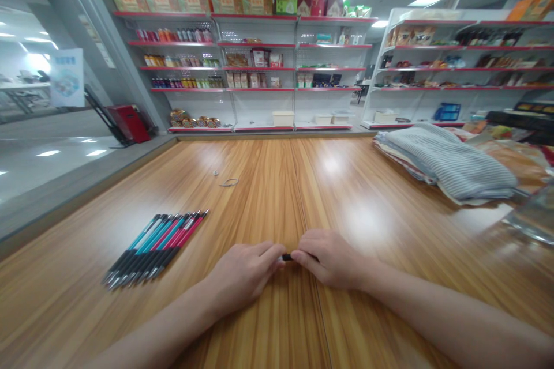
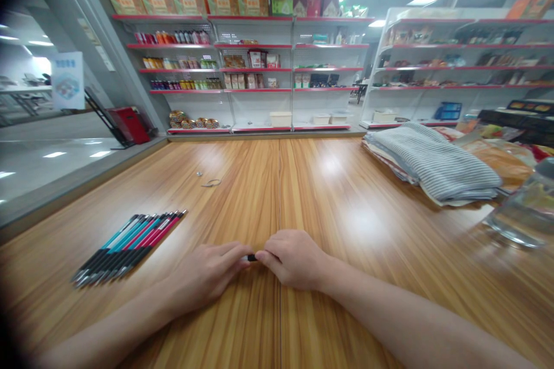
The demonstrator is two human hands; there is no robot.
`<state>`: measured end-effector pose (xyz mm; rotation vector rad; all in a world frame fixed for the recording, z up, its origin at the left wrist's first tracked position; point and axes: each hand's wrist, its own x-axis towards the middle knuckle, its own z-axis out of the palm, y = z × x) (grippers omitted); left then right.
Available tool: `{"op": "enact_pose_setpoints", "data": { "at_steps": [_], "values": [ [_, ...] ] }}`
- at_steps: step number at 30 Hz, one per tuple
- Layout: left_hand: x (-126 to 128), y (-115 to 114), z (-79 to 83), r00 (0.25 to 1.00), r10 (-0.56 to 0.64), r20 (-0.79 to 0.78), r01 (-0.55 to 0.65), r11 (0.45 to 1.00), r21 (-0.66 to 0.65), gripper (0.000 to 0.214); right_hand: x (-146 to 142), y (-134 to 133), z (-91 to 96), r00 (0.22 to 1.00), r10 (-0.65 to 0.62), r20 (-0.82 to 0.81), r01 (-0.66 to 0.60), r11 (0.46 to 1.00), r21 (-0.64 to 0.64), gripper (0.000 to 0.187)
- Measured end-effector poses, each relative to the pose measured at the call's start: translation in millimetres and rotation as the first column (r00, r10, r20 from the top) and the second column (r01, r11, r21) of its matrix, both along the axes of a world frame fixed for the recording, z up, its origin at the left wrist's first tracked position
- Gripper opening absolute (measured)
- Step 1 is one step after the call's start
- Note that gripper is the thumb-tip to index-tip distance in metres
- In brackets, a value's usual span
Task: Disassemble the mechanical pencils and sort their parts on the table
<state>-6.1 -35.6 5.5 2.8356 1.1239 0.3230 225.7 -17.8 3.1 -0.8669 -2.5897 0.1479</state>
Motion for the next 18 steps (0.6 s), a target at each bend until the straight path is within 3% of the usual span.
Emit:
{"op": "enact_pose_setpoints", "data": {
  "at_steps": [9,18],
  "values": [
    [1.4,1.0,-1.0,0.999,0.025,-0.044,-0.021,0.995,0.097,0.023,0.0,0.1,1.7,0.984,0.068,-0.167,-0.062,0.997,0.042,0.034],
    [1.6,0.7,-1.6,0.998,0.028,-0.065,-0.021,0.994,0.105,0.022,0.0,-2.1,0.8,0.981,0.088,-0.176,-0.073,0.994,0.087,0.025]
  ]
}}
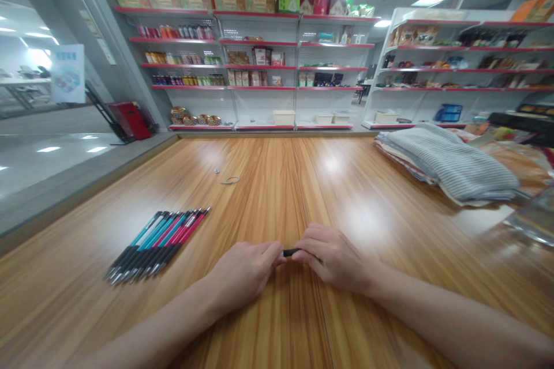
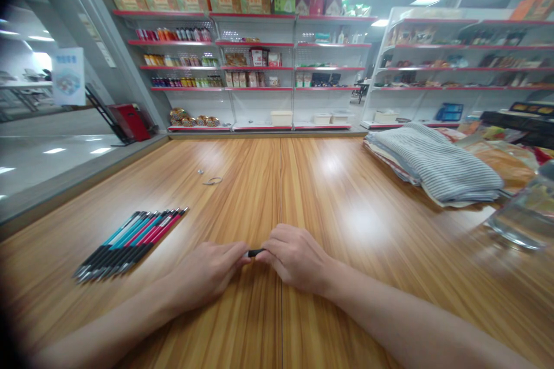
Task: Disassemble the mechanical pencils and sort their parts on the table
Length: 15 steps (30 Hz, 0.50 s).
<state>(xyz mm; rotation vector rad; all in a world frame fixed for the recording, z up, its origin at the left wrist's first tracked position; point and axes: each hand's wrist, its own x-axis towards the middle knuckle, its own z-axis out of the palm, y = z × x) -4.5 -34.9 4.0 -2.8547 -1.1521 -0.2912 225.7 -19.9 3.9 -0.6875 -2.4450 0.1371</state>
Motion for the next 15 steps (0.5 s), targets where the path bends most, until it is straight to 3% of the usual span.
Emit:
{"op": "enact_pose_setpoints", "data": {
  "at_steps": [11,15],
  "values": [
    [-1.8,-0.7,0.5,0.996,-0.049,0.079,0.051,0.998,-0.026,0.018,-1.9,-11.0,6.9,0.999,0.029,-0.016,-0.026,0.984,0.179,0.017],
    [-1.1,-0.7,4.4,0.999,-0.049,0.019,0.048,0.997,0.062,0.015,-1.5,-9.7,10.6,0.998,0.041,-0.055,-0.034,0.99,0.134,0.013]
  ]
}}
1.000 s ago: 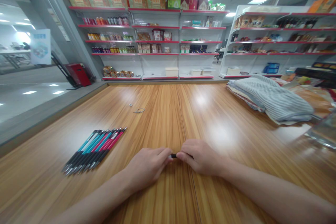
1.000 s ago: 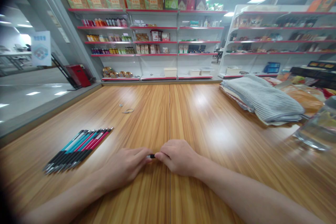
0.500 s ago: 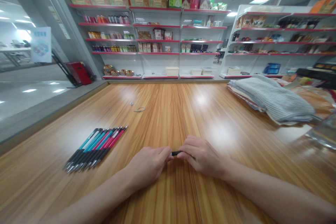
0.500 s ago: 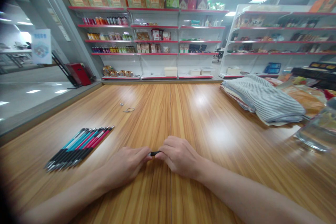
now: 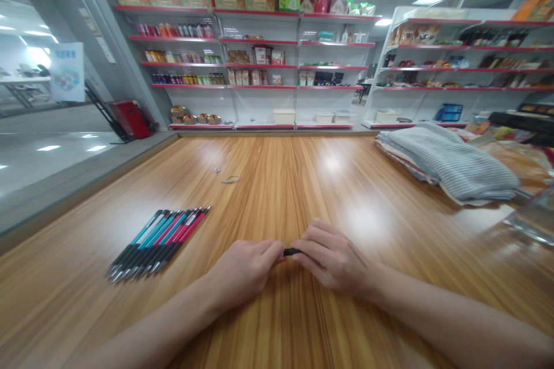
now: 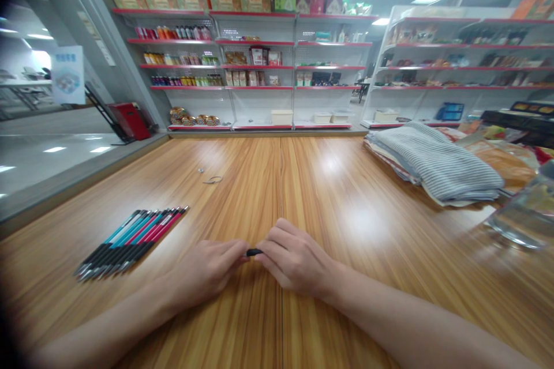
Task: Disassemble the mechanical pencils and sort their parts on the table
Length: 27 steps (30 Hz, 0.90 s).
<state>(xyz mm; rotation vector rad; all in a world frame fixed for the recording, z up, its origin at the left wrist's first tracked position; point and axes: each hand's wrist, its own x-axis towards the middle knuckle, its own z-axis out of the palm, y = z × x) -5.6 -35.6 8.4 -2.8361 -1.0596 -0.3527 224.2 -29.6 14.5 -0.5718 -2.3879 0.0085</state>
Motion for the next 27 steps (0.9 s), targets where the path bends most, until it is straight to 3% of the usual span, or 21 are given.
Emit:
{"op": "enact_pose_setpoints", "data": {
  "at_steps": [6,9,15,19,22,25,27],
  "values": [
    [5.9,-5.3,13.9,0.997,-0.033,-0.068,0.047,0.974,0.222,0.017,-2.5,4.0,-2.6,0.995,-0.036,0.089,0.048,0.989,-0.139,0.02],
    [6.9,-7.4,9.7,0.997,-0.047,-0.059,0.059,0.974,0.22,0.017,-3.1,4.1,-5.7,0.991,-0.048,0.126,0.067,0.987,-0.148,0.027],
    [8.4,-6.2,-0.8,0.993,0.068,-0.096,-0.073,0.996,-0.05,0.011,-4.4,2.2,-10.5,0.971,-0.082,0.227,0.119,0.981,-0.154,0.031],
    [10.4,-4.5,2.7,0.993,0.107,-0.049,-0.113,0.981,-0.157,0.012,-7.6,1.7,-11.2,0.967,-0.123,0.223,0.153,0.981,-0.121,0.029],
    [10.4,-3.7,8.6,0.993,0.117,0.0,-0.114,0.964,-0.241,0.014,-9.9,0.5,-11.5,0.966,-0.146,0.213,0.155,0.988,-0.027,0.029],
    [7.8,-0.8,16.9,0.991,0.114,0.075,-0.078,0.923,-0.377,0.02,-11.8,-2.9,-9.8,0.962,-0.161,0.219,0.147,0.986,0.08,0.03],
    [5.0,2.9,22.4,0.985,0.106,0.136,-0.017,0.843,-0.537,0.027,-12.9,-5.9,-7.0,0.959,-0.156,0.238,0.13,0.984,0.12,0.029]
  ]
}}
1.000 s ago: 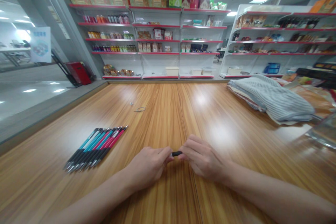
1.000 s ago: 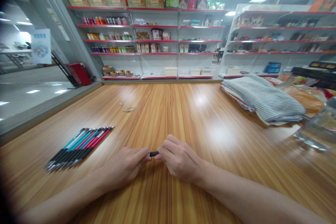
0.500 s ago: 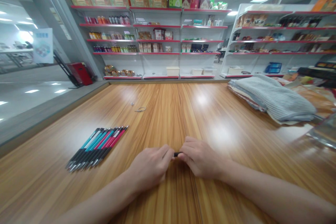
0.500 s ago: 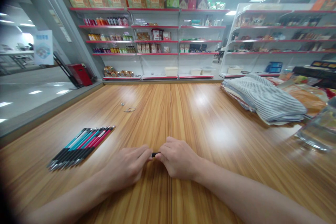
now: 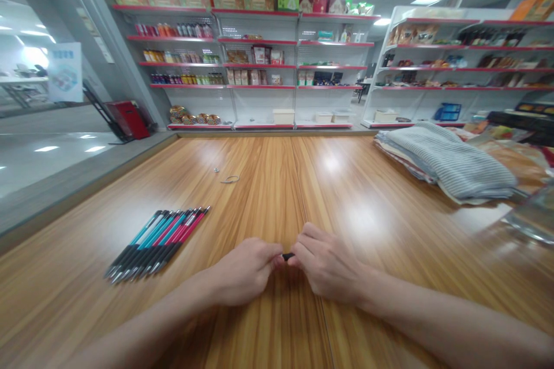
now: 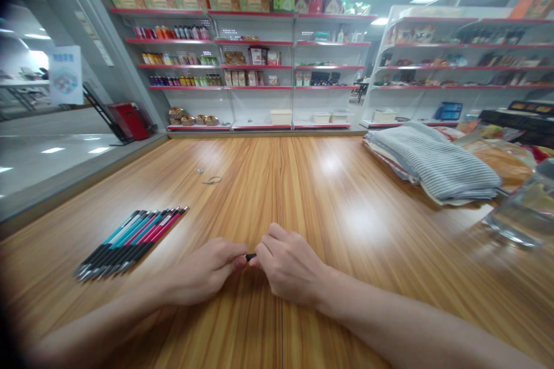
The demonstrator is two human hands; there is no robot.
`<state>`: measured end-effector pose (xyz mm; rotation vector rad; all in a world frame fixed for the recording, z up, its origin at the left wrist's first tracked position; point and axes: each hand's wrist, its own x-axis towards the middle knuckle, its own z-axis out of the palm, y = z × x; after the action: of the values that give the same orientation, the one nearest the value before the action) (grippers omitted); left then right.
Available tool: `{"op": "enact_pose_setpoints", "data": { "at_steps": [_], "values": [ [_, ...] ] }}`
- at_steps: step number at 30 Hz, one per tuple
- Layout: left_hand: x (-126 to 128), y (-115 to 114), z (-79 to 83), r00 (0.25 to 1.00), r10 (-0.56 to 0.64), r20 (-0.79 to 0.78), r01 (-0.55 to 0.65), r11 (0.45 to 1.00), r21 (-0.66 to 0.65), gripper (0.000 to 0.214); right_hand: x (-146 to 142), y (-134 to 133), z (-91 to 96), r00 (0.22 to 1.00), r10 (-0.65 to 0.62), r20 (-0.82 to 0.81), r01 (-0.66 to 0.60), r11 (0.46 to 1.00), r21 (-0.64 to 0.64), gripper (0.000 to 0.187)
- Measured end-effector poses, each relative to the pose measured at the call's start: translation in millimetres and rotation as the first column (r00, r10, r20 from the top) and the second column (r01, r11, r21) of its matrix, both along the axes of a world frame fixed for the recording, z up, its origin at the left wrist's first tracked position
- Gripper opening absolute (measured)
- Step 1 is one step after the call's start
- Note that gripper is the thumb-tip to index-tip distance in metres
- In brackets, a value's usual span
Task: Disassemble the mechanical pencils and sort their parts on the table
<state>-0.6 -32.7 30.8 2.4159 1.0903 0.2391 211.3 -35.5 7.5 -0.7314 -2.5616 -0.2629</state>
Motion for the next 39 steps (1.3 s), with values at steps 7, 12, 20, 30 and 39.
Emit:
{"op": "enact_pose_setpoints", "data": {
  "at_steps": [7,12,20,30,39],
  "values": [
    [-4.0,2.4,-3.3,0.986,0.072,0.15,-0.042,0.981,-0.19,0.038,3.1,0.4,11.1,0.996,0.006,-0.089,-0.013,0.997,-0.08,0.019],
    [-5.4,-5.1,-22.1,0.999,0.039,0.015,-0.042,0.943,0.329,0.018,12.1,14.0,5.0,0.983,-0.01,-0.186,-0.028,0.978,-0.204,0.025],
    [-5.1,0.5,-20.9,0.998,-0.025,0.054,-0.002,0.89,0.455,0.019,13.7,18.0,-1.9,0.98,0.075,-0.184,-0.118,0.965,-0.236,0.033],
    [-4.9,0.8,-17.6,0.997,-0.019,0.071,-0.02,0.863,0.505,0.013,15.4,18.3,-1.5,0.974,0.04,-0.222,-0.093,0.968,-0.234,0.029],
    [-6.0,-0.7,-18.0,0.999,-0.023,0.034,0.0,0.818,0.575,0.02,16.8,19.3,-6.2,0.974,0.027,-0.226,-0.085,0.964,-0.254,0.028]
  ]
}}
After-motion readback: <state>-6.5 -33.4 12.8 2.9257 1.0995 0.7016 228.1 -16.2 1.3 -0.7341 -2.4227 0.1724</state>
